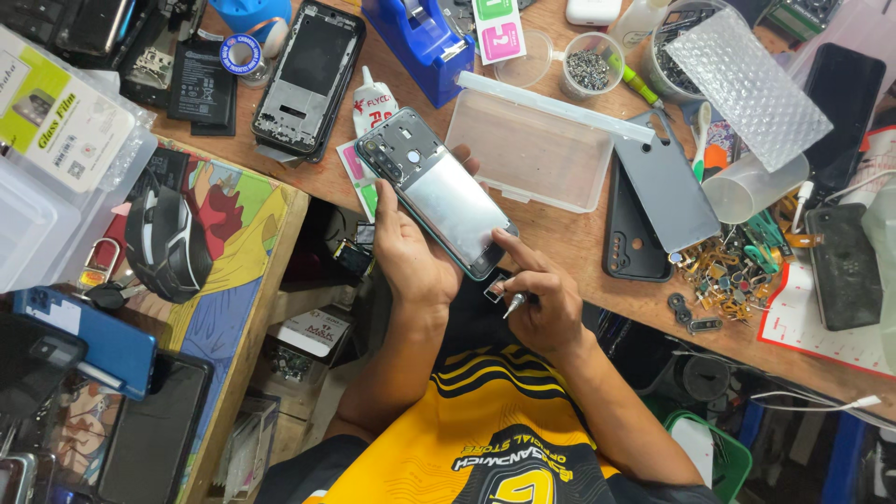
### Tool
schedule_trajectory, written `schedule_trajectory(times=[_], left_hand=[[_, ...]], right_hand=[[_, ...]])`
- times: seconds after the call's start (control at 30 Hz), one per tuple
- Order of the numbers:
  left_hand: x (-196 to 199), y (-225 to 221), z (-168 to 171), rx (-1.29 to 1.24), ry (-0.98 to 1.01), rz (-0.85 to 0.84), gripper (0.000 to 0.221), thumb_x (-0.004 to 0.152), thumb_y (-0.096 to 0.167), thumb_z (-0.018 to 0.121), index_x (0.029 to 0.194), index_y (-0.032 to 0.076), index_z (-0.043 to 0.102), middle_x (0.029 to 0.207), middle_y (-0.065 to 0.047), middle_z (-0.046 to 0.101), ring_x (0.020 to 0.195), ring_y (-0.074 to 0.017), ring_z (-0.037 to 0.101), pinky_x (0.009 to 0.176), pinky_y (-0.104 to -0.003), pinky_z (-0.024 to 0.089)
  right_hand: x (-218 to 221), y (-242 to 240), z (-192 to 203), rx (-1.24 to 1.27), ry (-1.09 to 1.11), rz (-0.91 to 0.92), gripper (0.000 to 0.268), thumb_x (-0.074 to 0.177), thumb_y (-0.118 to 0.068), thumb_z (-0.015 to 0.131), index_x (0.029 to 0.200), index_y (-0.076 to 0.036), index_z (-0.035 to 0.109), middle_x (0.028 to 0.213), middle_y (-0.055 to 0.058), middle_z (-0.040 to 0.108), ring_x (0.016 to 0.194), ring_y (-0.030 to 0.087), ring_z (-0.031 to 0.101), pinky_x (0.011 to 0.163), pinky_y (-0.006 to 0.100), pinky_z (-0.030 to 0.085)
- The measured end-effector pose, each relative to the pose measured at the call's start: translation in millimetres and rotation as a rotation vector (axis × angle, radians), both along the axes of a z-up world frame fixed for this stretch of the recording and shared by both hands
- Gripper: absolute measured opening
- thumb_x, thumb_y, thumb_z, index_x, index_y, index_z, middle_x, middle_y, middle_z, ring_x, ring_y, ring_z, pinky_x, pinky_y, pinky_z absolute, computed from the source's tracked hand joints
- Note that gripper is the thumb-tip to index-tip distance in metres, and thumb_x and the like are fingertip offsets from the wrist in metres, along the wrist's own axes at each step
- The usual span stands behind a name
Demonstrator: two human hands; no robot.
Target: The person holds a smartphone and uses a small screwdriver to remove screws from the back of the device. They continue to unscrew and remove components from the rear camera area while handling the phone with both hands.
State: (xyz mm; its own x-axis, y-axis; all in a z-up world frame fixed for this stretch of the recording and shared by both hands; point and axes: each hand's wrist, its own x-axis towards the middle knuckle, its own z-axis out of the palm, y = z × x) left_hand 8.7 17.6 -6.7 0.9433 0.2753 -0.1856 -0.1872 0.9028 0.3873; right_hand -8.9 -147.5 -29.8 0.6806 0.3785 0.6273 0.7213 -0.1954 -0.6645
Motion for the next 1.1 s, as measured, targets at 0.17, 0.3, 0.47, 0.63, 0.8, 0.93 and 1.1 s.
schedule_trajectory(times=[0.17, 0.3, 0.47, 0.63, 0.8, 0.93, 1.1], left_hand=[[-2, -8, -3, 0.058, 0.008, -0.014, 0.065, 0.109, 0.048, 0.042, 0.151, -0.002, 0.040, 0.136, -0.021, 0.059, 0.126, -0.0307, 0.061, 0.107, -0.049, 0.050], [-1, -14, -6, 0.181, -0.108, 0.040, 0.061, 0.110, 0.035, 0.063, 0.155, 0.001, 0.040, 0.121, -0.011, 0.058, 0.113, -0.0202, 0.059, 0.103, -0.041, 0.050], [-1, -27, 0, 0.437, -0.014, 0.111, 0.079, 0.093, 0.013, 0.080, 0.156, 0.005, 0.032, 0.110, -0.005, 0.058, 0.099, -0.0132, 0.058, 0.089, -0.031, 0.051], [-5, -29, 17, 0.625, 0.113, 0.055, 0.095, 0.086, 0.007, 0.080, 0.161, 0.004, 0.022, 0.102, -0.006, 0.059, 0.093, -0.0117, 0.058, 0.083, -0.028, 0.052], [-1, -27, 29, 0.792, 0.154, 0.078, 0.101, 0.083, 0.008, 0.083, 0.161, 0.002, 0.018, 0.101, -0.008, 0.060, 0.090, -0.0149, 0.060, 0.082, -0.031, 0.055], [2, -9, 36, 1.459, -0.103, 0.122, 0.098, 0.080, 0.006, 0.088, 0.157, 0.004, 0.029, 0.133, -0.018, 0.056, 0.119, -0.0294, 0.061, 0.101, -0.043, 0.056], [10, -7, 44, 1.901, -0.024, -0.113, 0.102, 0.070, 0.017, 0.091, 0.154, 0.006, 0.035, 0.119, -0.023, 0.058, 0.101, -0.0417, 0.061, 0.091, -0.050, 0.050]], right_hand=[[3, 2, -22, 0.110, -0.028, -0.034, 0.027, 0.094, 0.015, 0.058, 0.107, -0.002, 0.042, 0.130, 0.033, 0.064, 0.080, 0.026, 0.069, 0.072, 0.035, 0.058], [-2, 0, -37, 0.226, 0.117, -0.071, 0.019, 0.102, 0.006, 0.054, 0.104, -0.008, 0.042, 0.127, 0.035, 0.065, 0.098, 0.036, 0.071, 0.073, 0.034, 0.060], [-12, 6, -47, 0.451, 0.253, -0.133, 0.022, 0.107, -0.005, 0.057, 0.110, -0.005, 0.035, 0.123, 0.035, 0.068, 0.065, 0.008, 0.064, 0.055, 0.021, 0.054], [-17, 1, -39, 0.505, 0.490, -0.035, 0.022, 0.108, -0.009, 0.060, 0.109, -0.005, 0.039, 0.130, 0.033, 0.067, 0.065, 0.008, 0.061, 0.056, 0.021, 0.053], [-8, -26, -10, 0.341, 0.479, -0.159, 0.016, 0.105, -0.006, 0.063, 0.107, -0.005, 0.047, 0.126, 0.027, 0.069, 0.065, 0.008, 0.062, 0.055, 0.021, 0.052], [12, -67, 28, 0.247, 0.547, -0.291, 0.015, 0.102, -0.006, 0.070, 0.104, -0.005, 0.055, 0.100, 0.013, 0.076, 0.061, 0.005, 0.059, 0.051, 0.018, 0.045], [35, -91, 73, 0.027, 0.459, -0.443, 0.017, 0.102, -0.005, 0.081, 0.111, -0.001, 0.067, 0.086, 0.005, 0.069, 0.065, 0.003, 0.059, 0.061, 0.019, 0.044]])
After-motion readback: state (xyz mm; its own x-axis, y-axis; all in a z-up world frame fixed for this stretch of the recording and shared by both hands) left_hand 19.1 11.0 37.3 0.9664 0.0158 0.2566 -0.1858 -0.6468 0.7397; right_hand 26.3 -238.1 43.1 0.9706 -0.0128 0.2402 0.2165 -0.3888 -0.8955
